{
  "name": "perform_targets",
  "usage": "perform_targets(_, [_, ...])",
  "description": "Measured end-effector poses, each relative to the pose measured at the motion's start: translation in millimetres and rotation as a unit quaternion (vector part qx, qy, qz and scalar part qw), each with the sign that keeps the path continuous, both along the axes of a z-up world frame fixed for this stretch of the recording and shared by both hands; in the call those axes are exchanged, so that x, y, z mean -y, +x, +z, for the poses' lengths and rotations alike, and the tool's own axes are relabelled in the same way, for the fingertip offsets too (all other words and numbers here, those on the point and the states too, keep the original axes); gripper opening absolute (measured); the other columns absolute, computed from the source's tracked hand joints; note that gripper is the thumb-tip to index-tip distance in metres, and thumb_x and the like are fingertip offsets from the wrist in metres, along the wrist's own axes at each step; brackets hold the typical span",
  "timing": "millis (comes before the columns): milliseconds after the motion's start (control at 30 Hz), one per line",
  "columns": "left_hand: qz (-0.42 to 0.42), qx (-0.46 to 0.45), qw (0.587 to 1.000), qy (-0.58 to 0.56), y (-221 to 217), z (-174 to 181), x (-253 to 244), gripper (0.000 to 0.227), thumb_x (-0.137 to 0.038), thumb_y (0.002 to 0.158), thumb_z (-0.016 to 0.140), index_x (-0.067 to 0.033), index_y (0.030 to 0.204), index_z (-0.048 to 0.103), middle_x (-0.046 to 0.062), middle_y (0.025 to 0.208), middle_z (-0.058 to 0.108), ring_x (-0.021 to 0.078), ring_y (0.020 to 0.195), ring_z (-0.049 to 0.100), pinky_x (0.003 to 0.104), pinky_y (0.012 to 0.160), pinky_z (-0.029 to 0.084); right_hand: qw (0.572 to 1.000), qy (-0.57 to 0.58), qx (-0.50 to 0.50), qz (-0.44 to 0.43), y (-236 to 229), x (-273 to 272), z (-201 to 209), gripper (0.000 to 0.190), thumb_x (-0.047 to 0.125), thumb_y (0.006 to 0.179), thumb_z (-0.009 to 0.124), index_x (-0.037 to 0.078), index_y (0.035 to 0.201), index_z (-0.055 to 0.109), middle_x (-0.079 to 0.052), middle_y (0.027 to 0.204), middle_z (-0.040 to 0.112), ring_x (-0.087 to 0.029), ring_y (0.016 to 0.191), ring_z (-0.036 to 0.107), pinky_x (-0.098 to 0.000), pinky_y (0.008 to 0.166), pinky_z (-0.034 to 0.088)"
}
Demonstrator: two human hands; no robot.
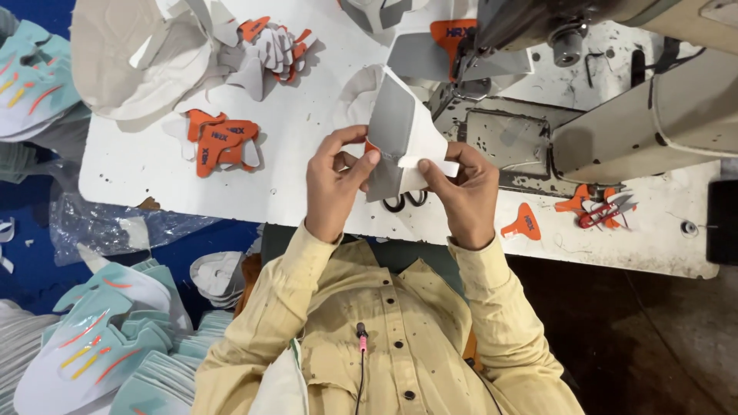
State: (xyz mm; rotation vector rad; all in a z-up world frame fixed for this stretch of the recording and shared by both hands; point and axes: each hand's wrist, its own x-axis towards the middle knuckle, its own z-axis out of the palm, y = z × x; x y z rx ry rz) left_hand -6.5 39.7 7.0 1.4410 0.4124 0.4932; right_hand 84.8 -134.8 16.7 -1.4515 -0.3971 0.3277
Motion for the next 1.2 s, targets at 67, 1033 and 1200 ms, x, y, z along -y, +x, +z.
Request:
perform_targets(67, [-0.029, 0.027, 0.998, -0.043, 3, -12, -6, 0.041, -0.018, 0.096, 0.076, 0.0001, 0.131, 0.064, 0.008, 0.119, 0.07, 0.0112, 0.081, 0.062, 0.027, 0.072, 0.054, 1.0, 0.005, -0.006, 0.004, 0, -1, 0, 0.015, -0.001, 0.094, 0.075, -0.007, 0.105, 0.068, -0.008, 0.095, 0.073, -0.009, 0.078, 0.069, -0.0247, 0.068, 0.059])
perform_targets(1033, [0.013, 0.06, 0.996, -0.06, -23, 12, -12, 0.033, -0.003, 0.091, 0.071, -0.0017, 0.12, 0.055, 0.006, 0.093, 0.071, 0.0102, 0.076, 0.069, 0.025, 0.067, 0.057, 0.999, 0.005, -0.032, 0.006, 5, -3, 14, 0.021, 0.001, 0.093, 0.075, -0.009, 0.109, 0.067, -0.013, 0.097, 0.075, -0.016, 0.083, 0.075, -0.0321, 0.074, 0.067])
perform_targets(1200, [0.011, 0.086, 0.988, -0.126, -35, -17, -17, 0.032, -0.004, 0.097, 0.075, 0.0046, 0.128, 0.069, 0.008, 0.098, 0.074, 0.0113, 0.076, 0.066, 0.027, 0.07, 0.058, 1.0, 0.01, -0.022, 0.015, 6, -3, 10, 0.021, 0.0, 0.094, 0.075, -0.009, 0.111, 0.067, -0.013, 0.099, 0.075, -0.016, 0.085, 0.075, -0.0317, 0.076, 0.067])
